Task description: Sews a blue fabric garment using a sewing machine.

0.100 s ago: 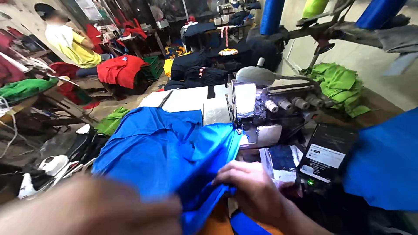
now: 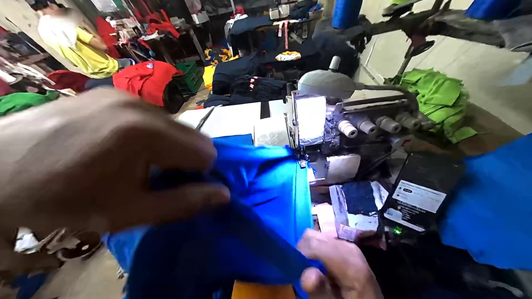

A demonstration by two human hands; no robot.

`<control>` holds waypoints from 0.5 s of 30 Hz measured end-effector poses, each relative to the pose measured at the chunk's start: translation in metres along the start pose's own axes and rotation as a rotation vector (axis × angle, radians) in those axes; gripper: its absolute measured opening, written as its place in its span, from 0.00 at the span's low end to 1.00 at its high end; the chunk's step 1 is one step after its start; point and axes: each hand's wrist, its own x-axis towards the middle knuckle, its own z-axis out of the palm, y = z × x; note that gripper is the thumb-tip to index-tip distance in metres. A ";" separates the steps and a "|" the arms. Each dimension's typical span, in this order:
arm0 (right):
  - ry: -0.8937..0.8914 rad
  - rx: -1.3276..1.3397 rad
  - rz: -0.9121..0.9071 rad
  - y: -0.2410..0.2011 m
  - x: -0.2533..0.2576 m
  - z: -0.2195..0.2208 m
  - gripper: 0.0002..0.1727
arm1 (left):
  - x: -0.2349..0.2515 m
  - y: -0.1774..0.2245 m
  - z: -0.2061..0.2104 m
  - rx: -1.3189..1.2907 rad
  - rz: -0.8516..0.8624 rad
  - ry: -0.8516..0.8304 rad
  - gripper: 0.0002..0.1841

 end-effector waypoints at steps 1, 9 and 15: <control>0.024 0.032 0.102 -0.001 -0.017 -0.002 0.30 | 0.010 -0.036 0.009 0.044 0.070 0.013 0.22; 0.115 0.153 0.274 0.055 -0.022 -0.015 0.26 | 0.080 -0.184 0.060 0.140 0.162 -0.100 0.30; 0.129 0.204 0.201 0.098 0.032 -0.029 0.26 | 0.112 -0.262 0.021 -0.184 0.240 0.002 0.12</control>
